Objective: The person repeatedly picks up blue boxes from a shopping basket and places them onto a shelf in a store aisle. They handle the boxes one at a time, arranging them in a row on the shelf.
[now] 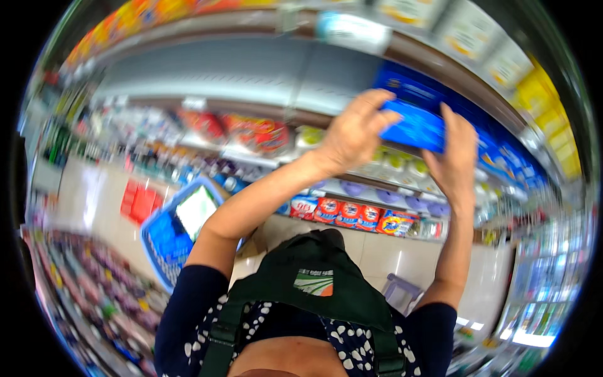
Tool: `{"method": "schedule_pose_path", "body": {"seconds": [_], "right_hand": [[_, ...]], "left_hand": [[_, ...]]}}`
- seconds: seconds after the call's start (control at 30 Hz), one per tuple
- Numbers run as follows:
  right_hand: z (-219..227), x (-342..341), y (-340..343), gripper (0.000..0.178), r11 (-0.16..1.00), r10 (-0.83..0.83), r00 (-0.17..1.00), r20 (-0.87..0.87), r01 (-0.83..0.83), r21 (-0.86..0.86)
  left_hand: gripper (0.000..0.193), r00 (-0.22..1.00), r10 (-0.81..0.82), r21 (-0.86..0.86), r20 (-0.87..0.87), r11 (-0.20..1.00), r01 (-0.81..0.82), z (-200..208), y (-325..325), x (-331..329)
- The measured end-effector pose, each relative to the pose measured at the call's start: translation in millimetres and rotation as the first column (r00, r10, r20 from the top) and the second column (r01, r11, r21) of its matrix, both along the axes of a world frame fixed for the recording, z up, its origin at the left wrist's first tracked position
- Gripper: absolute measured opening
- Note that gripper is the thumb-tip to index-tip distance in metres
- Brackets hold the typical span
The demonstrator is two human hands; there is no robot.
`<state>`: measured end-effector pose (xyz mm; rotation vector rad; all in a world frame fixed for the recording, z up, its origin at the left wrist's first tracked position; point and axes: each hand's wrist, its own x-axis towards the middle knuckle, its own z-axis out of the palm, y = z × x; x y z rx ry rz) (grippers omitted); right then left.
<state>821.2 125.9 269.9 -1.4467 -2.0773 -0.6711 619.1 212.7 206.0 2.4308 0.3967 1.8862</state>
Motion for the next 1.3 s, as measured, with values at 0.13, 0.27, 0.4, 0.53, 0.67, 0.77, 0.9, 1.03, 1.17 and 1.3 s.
{"method": "schedule_pose_path", "body": {"seconds": [0.13,0.27,0.4,0.53,0.67,0.77,0.9,1.03,1.17,1.3], "right_hand": [[-26,-24,-28,0.077,0.973,0.199,0.979,-0.044,-0.192,0.130],[-80,-110,-7,0.072,0.825,0.536,0.804,-0.256,-0.563,-0.041],[-141,-233,2,0.066,0.563,0.600,0.605,-0.524,-0.784,-0.260],[-209,-347,-13,0.060,0.175,0.504,0.441,-0.743,-0.894,-0.412],[-264,-425,-51,0.067,-0.064,0.434,0.410,-0.802,-0.874,-0.482],[-287,-455,-74,0.072,-0.170,0.383,0.444,-0.810,-0.828,-0.534],[-334,-457,-86,0.073,-0.067,0.510,0.340,-0.790,-0.900,-0.431],[-315,-411,-77,0.059,-0.042,0.552,0.415,-0.723,-0.852,-0.522],[-265,-333,-54,0.044,0.158,0.731,0.453,-0.511,-0.840,-0.519],[-162,-235,-12,0.039,0.462,0.739,0.547,-0.394,-0.837,-0.295]], "left_hand": [[0.044,0.998,0.028,0.082,0.058,0.996,-0.033,-3,-59,-56],[0.048,0.946,0.315,-0.147,-0.077,0.935,-0.323,-37,-115,-155],[0.063,0.871,0.437,-0.549,-0.223,0.682,-0.483,-82,-171,-257],[0.067,0.790,0.470,-0.817,-0.394,0.213,-0.535,-94,-234,-348],[0.069,0.766,0.528,-0.915,-0.367,-0.056,-0.400,-133,-287,-414],[0.073,0.707,0.555,-0.892,-0.439,-0.174,-0.416,-151,-312,-440],[0.073,0.435,0.578,-0.628,-0.690,-0.179,-0.757,-173,-307,-444],[0.070,0.432,0.647,-0.580,-0.628,-0.019,-0.815,-135,-244,-388],[0.059,0.668,0.611,-0.618,-0.425,0.344,-0.707,-107,-168,-317],[0.051,0.908,0.356,-0.520,-0.220,0.745,-0.418,-68,-95,-233]]}}
